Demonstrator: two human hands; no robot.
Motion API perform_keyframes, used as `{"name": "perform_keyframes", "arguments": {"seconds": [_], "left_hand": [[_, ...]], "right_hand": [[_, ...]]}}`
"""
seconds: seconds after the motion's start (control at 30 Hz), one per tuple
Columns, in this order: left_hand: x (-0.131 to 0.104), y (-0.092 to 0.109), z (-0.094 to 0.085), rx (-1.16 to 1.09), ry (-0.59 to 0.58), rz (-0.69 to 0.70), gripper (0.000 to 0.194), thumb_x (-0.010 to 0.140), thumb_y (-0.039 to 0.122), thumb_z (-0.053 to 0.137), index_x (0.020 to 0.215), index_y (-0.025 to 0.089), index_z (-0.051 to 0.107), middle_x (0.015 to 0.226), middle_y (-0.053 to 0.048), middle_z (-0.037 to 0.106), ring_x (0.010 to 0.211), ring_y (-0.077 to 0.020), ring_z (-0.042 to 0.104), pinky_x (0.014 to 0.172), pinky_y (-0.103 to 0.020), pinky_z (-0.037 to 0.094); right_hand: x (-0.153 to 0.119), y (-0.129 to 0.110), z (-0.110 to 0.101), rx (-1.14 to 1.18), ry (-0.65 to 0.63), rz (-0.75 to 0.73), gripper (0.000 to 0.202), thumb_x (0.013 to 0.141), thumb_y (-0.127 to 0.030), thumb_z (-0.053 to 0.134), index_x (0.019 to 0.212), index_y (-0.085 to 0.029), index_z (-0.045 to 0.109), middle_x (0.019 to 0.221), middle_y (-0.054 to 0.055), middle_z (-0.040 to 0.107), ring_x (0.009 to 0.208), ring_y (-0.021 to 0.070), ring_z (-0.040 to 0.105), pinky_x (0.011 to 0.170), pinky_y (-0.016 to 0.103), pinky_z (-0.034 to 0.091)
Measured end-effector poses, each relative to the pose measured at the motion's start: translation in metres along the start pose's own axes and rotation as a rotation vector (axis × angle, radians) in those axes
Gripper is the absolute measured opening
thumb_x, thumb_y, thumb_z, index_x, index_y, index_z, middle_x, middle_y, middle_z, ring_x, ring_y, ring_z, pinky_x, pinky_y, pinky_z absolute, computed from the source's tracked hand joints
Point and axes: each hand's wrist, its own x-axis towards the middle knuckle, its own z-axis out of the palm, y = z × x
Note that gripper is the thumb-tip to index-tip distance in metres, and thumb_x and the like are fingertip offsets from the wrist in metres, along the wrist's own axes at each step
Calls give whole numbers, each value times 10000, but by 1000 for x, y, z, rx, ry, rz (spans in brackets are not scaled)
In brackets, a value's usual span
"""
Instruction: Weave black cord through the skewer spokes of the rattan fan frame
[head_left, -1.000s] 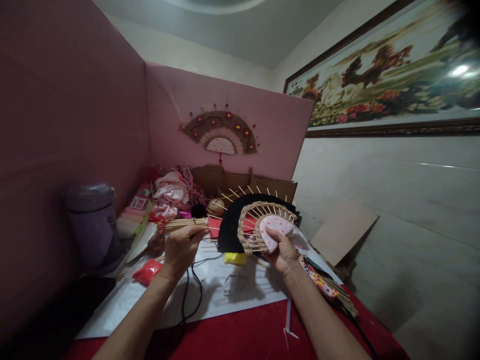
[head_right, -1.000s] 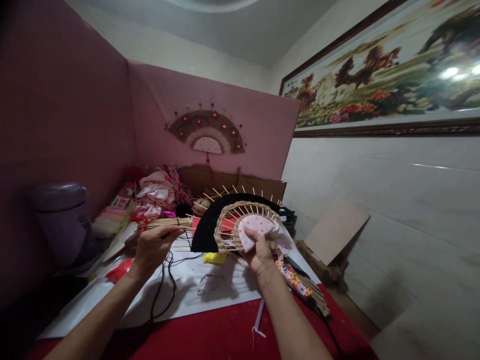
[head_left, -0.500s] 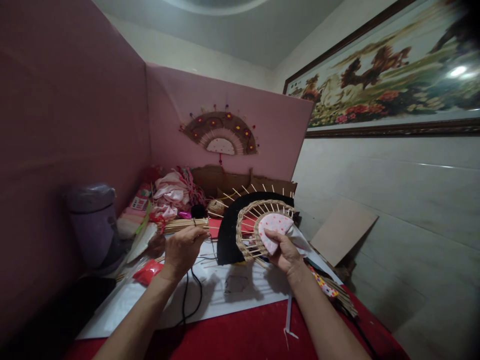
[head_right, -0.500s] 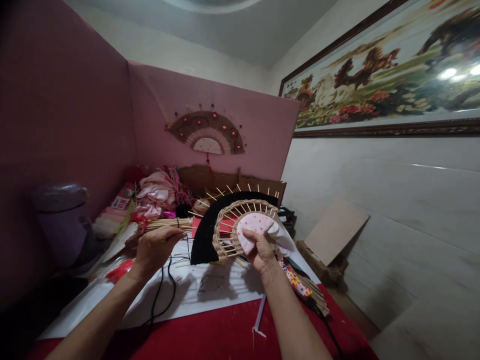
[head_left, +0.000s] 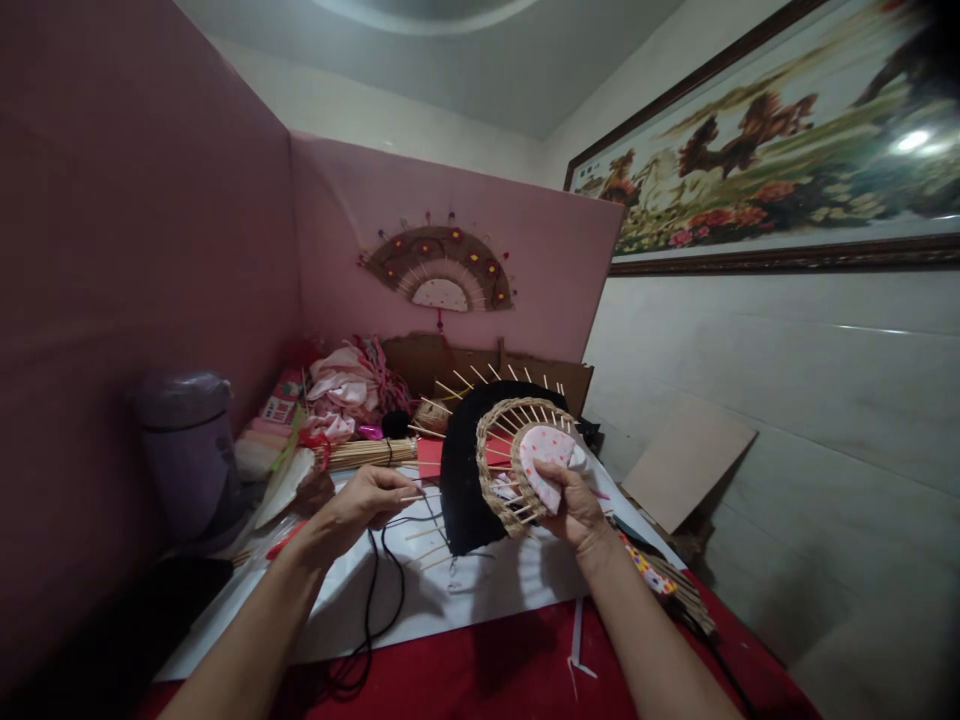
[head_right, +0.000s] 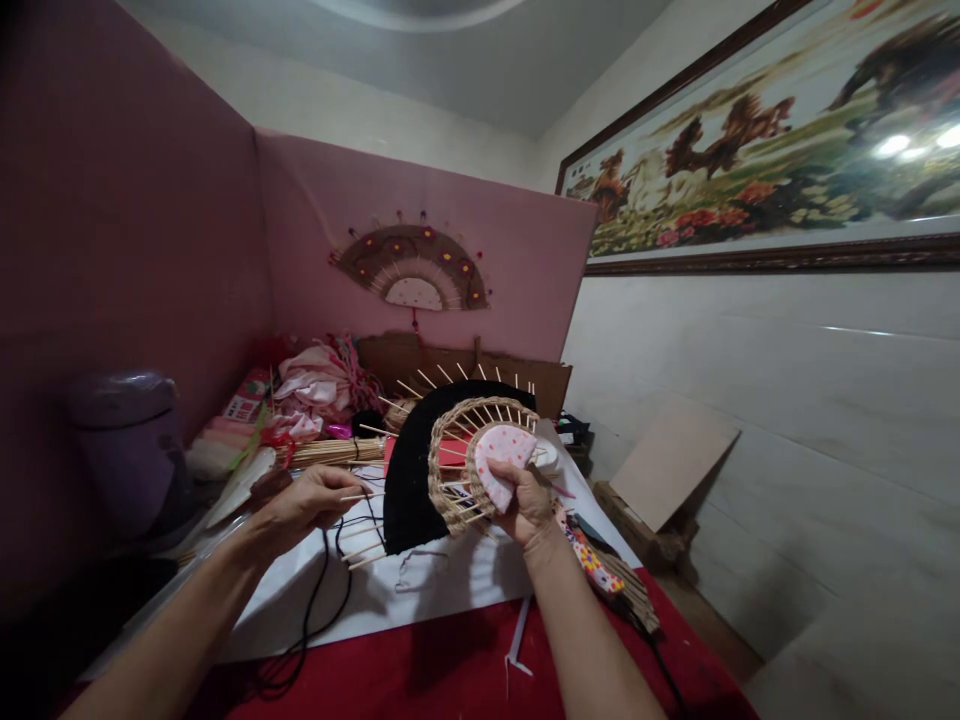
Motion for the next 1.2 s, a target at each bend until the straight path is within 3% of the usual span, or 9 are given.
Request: {"name": "perform_keyframes", "arguments": {"seconds": [0.17, 0.37, 0.57, 0.73, 0.9, 1.2], "left_hand": [[3, -3, 6, -15, 114, 16, 314, 603, 433, 705, 651, 123, 693, 417, 76, 297, 397, -34, 177, 407, -213, 95], [7, -3, 21, -68, 176, 46, 327, 530, 437, 747, 555, 122, 663, 389, 74, 296, 391, -28, 167, 411, -216, 78], [10, -6, 19, -56, 270, 72, 313, 536, 428, 742, 635, 135, 698, 368, 70, 354, 369, -31, 205, 390, -201, 120], [13, -9, 17, 94, 446, 265, 196, 548, 351, 731, 591, 163, 694, 499, -2, 599, 467, -97, 463, 459, -213, 345], [14, -12, 11, 263, 633, 421, 159, 609, 341, 689, 634, 184, 693, 599, -13, 665, 604, -151, 572, 594, -247, 445], [10, -9, 0, 619, 638, 574, 97, 697, 293, 639, 703, 219, 702, 724, -27, 715, 717, -185, 645, 703, -272, 470]], "right_hand": [[1, 5, 0, -6, 0, 23, 131, 667, -81, 593, 793, -111, 613, 613, 68, 690, 526, 207, 658, 537, 337, 556], [1, 9, 1, 5, -7, -7, 127, 667, -72, 597, 787, -108, 616, 612, 68, 691, 525, 207, 659, 543, 328, 556], [1, 8, -1, 7, -57, 17, 96, 691, -95, 578, 776, -109, 621, 590, 65, 684, 529, 213, 662, 562, 349, 558], [2, 7, 0, 1, -22, 9, 128, 660, -66, 596, 778, -109, 618, 582, 60, 684, 564, 212, 671, 599, 342, 563], [1, 7, 3, -11, 24, 10, 155, 662, -56, 577, 804, -107, 613, 606, 66, 692, 614, 222, 680, 601, 349, 564], [2, 5, 0, -18, 27, 27, 151, 654, -49, 588, 787, -114, 619, 578, 61, 685, 565, 221, 674, 578, 345, 570]]}}
